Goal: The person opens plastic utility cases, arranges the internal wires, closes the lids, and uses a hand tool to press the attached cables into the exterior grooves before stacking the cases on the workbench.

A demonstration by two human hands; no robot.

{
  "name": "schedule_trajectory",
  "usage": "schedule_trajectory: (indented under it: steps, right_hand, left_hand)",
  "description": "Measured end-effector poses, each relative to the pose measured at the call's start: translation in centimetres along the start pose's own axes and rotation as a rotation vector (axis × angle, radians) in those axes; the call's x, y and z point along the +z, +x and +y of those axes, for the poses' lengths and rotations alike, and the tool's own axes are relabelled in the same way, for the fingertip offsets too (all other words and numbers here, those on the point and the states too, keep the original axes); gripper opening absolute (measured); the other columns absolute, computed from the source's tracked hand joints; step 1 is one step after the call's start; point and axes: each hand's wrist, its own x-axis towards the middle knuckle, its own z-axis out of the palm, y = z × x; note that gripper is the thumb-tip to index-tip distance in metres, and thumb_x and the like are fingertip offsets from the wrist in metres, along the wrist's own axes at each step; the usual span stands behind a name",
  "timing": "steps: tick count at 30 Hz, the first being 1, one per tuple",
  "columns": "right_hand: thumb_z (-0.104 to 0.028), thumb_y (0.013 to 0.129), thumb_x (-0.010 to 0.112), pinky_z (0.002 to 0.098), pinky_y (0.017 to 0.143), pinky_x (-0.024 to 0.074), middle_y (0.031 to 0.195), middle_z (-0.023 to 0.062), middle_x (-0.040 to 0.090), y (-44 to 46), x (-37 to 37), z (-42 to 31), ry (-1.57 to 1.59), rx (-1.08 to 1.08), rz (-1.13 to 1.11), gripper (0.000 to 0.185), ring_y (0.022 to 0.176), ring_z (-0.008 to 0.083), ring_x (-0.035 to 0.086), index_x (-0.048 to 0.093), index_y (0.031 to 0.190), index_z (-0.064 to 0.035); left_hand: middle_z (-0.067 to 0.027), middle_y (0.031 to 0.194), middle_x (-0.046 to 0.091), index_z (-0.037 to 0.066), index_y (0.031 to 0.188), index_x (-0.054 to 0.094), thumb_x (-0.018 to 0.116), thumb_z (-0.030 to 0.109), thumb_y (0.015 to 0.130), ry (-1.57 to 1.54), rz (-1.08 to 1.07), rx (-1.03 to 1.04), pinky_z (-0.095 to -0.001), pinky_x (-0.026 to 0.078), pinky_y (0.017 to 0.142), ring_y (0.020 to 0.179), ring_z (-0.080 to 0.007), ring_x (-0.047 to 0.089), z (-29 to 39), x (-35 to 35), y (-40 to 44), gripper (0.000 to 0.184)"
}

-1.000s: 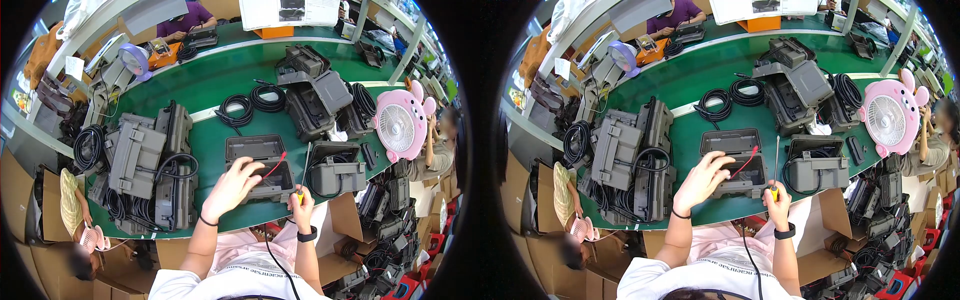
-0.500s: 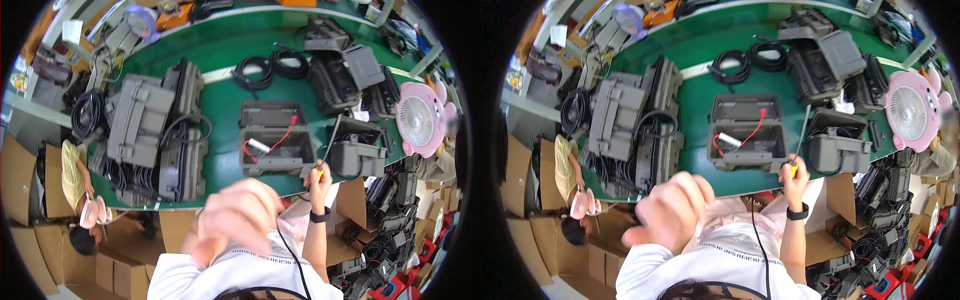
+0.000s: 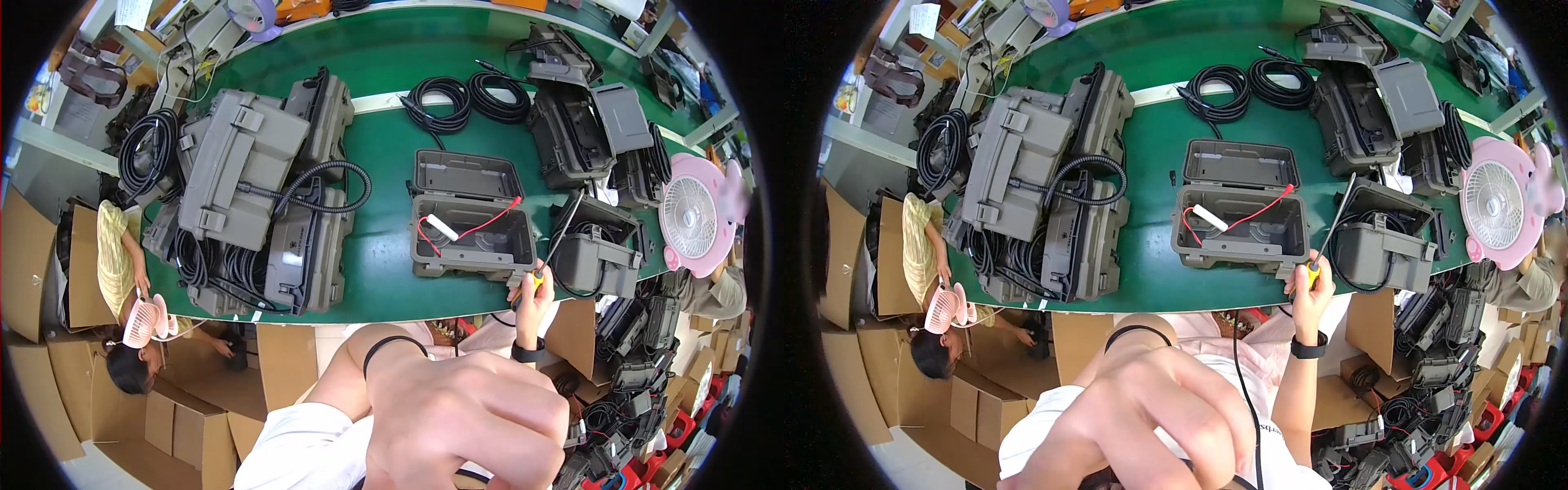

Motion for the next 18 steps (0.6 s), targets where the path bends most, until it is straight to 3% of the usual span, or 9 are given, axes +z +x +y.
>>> schedule_trajectory:
  steps: [18]
  right_hand:
    - [-0.006,0.098,0.055,0.0215,0.051,0.0444,0.071,0.0027,0.057,-0.16,-0.27,0.03,0.004,0.017,-0.018,0.028,0.055,0.0073,0.053,0.053,0.126,0.001]
  left_hand:
    - [-0.0083,0.081,0.056,0.026,0.101,0.073,0.033,0.059,0.102,0.004,-0.04,-0.003,-0.0299,0.045,0.05,0.062,-0.0189,0.055,-0.23,0.0,-0.25,0.052]
